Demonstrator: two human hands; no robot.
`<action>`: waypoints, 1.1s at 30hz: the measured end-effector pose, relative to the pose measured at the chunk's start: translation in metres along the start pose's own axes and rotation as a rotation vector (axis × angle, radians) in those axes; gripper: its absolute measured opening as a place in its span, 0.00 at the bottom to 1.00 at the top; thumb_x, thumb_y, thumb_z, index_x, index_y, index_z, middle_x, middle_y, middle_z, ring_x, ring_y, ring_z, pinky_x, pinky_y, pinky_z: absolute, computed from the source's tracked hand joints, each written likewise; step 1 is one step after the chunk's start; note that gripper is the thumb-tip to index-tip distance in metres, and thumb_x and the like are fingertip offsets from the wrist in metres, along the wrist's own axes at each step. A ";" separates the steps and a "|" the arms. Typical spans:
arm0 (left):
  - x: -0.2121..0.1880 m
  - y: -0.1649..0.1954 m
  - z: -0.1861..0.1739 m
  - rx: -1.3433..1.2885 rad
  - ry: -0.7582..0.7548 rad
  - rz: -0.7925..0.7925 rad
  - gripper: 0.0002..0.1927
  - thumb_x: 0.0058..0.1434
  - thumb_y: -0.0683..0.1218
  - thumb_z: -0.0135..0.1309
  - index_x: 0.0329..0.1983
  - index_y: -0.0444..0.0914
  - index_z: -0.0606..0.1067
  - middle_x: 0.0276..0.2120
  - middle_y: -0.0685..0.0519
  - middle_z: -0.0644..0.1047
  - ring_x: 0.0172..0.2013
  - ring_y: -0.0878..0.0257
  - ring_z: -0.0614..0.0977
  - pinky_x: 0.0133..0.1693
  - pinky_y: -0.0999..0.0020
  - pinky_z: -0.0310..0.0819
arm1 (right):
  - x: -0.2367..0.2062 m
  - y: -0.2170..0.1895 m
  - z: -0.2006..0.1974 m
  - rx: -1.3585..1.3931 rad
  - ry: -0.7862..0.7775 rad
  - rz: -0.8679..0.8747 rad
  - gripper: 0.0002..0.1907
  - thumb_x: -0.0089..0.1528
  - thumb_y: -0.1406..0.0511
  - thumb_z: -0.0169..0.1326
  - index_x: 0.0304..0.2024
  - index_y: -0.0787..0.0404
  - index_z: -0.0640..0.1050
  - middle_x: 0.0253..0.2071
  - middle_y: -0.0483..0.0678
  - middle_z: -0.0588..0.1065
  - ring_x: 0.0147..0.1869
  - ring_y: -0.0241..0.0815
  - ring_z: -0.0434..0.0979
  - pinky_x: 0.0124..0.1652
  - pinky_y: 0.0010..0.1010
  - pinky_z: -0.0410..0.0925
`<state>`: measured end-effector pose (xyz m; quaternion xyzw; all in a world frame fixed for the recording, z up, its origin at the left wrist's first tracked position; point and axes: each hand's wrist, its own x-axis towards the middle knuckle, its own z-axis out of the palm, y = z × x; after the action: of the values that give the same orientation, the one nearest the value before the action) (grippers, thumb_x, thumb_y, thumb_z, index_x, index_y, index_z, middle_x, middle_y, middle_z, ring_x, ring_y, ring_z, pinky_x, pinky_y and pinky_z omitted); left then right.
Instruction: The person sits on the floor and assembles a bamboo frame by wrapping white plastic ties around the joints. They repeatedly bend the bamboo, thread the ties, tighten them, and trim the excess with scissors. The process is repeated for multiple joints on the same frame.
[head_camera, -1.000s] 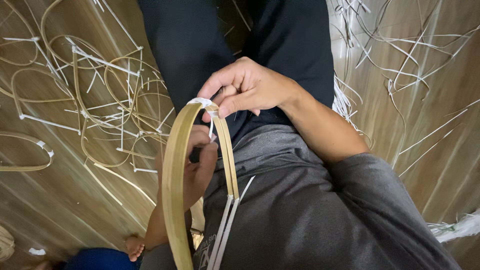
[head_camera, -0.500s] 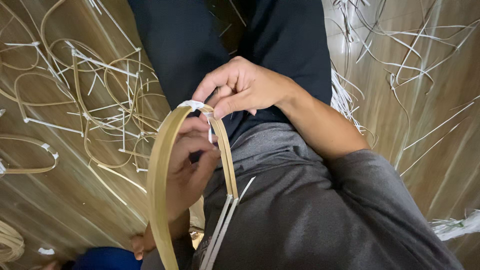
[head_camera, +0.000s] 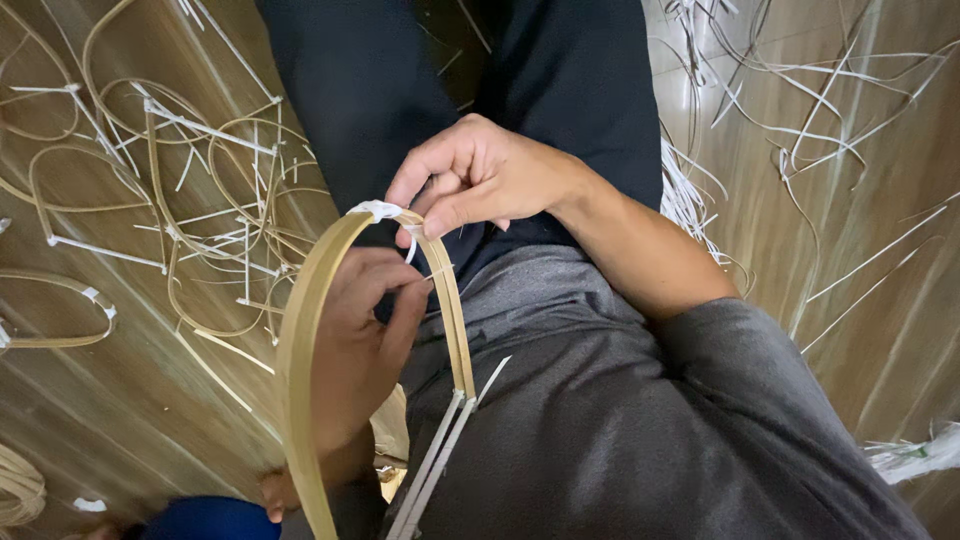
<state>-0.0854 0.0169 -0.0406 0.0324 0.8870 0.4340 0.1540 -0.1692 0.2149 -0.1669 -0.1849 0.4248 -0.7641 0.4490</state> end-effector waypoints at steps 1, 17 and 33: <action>-0.001 0.002 -0.001 0.026 0.016 0.000 0.04 0.61 0.37 0.62 0.37 0.36 0.78 0.38 0.51 0.77 0.37 0.60 0.80 0.38 0.67 0.73 | 0.000 0.001 0.000 0.005 -0.005 -0.002 0.17 0.66 0.71 0.60 0.57 0.69 0.78 0.45 0.50 0.84 0.29 0.21 0.77 0.18 0.13 0.58; -0.008 -0.006 0.000 0.495 0.121 0.318 0.08 0.64 0.40 0.65 0.40 0.39 0.76 0.39 0.50 0.73 0.40 0.51 0.75 0.41 0.57 0.69 | -0.001 0.001 -0.003 0.038 0.007 -0.036 0.15 0.66 0.71 0.59 0.55 0.70 0.78 0.46 0.52 0.83 0.36 0.26 0.83 0.18 0.13 0.60; 0.001 -0.005 -0.009 0.651 0.117 0.523 0.05 0.69 0.43 0.61 0.42 0.37 0.77 0.52 0.45 0.73 0.51 0.49 0.77 0.52 0.55 0.71 | 0.001 0.001 -0.004 -0.004 0.012 -0.009 0.17 0.66 0.70 0.60 0.56 0.70 0.77 0.46 0.49 0.83 0.34 0.24 0.80 0.19 0.14 0.60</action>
<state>-0.0889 0.0075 -0.0393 0.2786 0.9470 0.1569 -0.0302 -0.1719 0.2153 -0.1704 -0.1831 0.4282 -0.7665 0.4423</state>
